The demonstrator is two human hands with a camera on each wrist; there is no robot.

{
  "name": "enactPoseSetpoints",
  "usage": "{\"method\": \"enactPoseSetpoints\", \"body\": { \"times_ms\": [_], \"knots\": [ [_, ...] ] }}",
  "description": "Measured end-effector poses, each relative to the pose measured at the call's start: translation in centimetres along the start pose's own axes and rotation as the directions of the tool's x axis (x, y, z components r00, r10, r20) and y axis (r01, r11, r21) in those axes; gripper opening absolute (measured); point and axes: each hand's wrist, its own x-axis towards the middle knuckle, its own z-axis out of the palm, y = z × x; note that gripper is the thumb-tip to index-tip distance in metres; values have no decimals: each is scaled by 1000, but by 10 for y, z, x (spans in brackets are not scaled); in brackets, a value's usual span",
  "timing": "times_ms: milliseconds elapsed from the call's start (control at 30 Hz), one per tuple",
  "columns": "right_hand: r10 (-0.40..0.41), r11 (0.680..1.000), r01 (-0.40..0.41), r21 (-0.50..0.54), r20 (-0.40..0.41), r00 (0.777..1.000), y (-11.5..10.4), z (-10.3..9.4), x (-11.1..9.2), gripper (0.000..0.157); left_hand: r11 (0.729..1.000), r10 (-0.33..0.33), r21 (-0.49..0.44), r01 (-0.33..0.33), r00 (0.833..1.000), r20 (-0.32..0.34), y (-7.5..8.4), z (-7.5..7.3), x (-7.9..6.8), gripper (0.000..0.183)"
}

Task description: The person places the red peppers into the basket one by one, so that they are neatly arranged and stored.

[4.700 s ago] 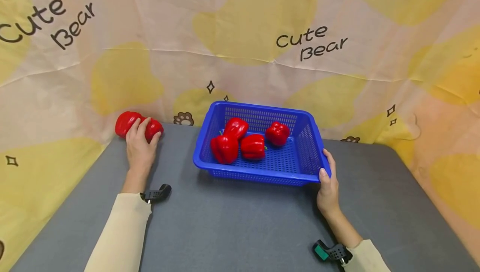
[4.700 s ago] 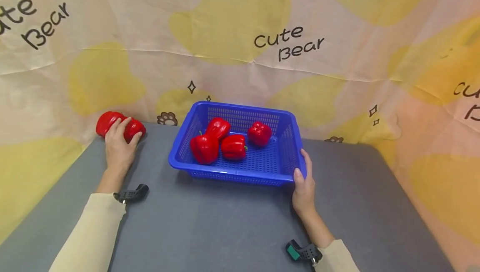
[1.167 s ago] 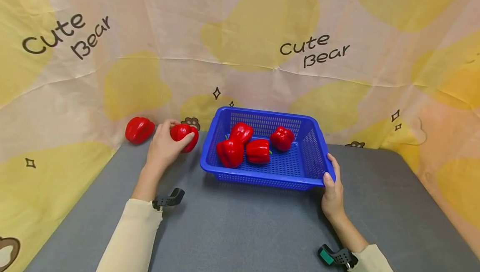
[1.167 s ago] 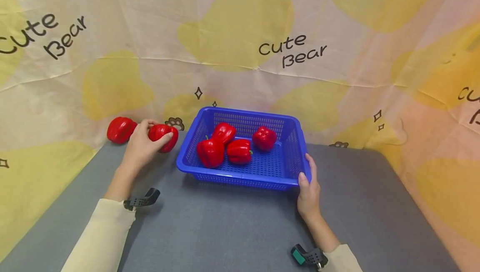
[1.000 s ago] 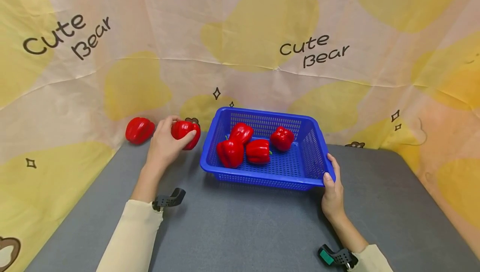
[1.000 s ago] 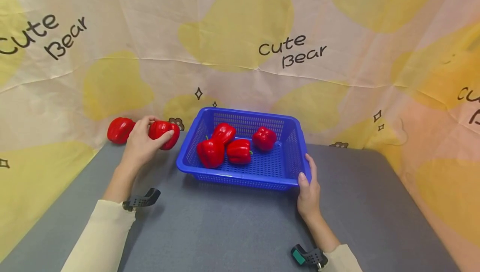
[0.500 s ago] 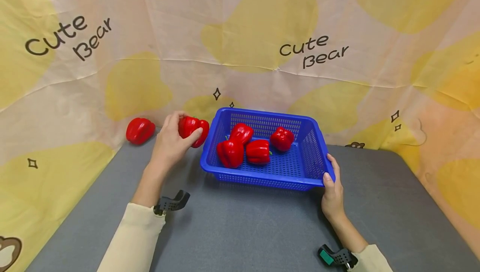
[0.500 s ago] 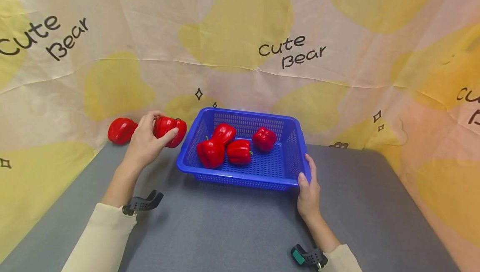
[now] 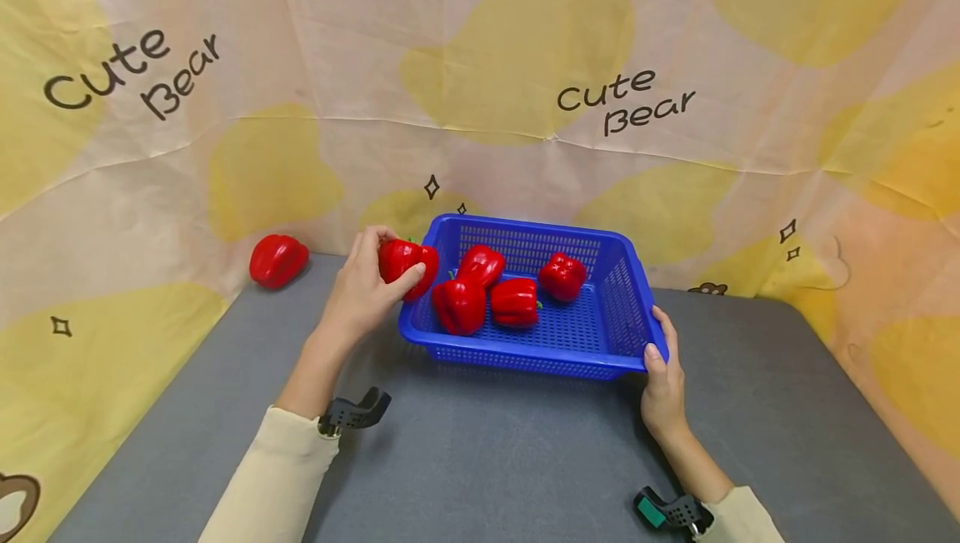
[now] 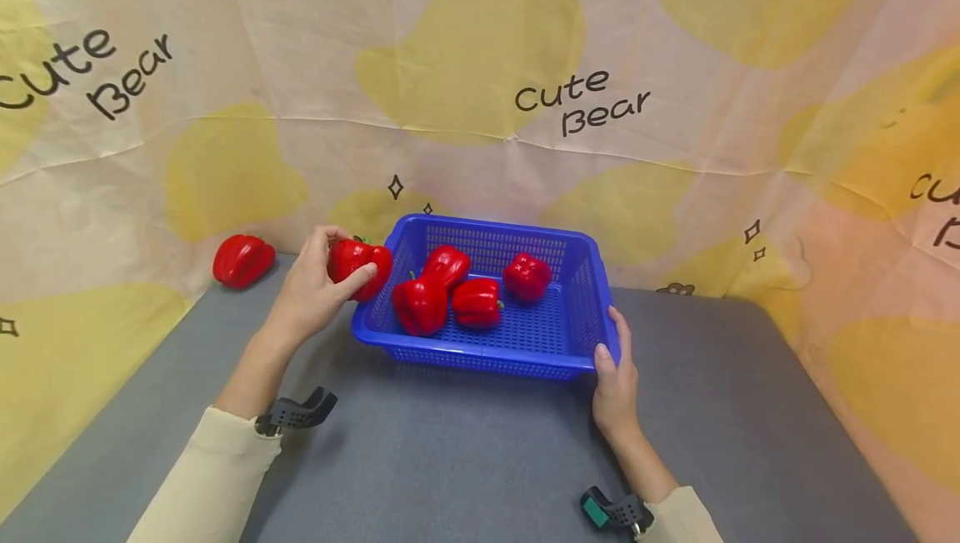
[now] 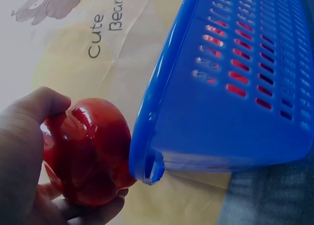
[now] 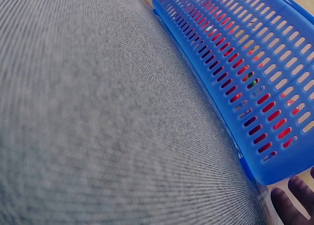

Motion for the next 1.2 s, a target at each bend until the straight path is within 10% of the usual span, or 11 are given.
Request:
{"method": "enactPoseSetpoints", "body": {
  "times_ms": [833,1200],
  "knots": [
    [-25,999,25,30,0,1000,-3,0,-1,59,996,-27,-79,38,990,139,4,-24,-3,58],
    [-53,997,54,63,-15,998,-1,1,-1,58,993,79,-99,-58,972,221,9,-30,-6,52]
  ]
}}
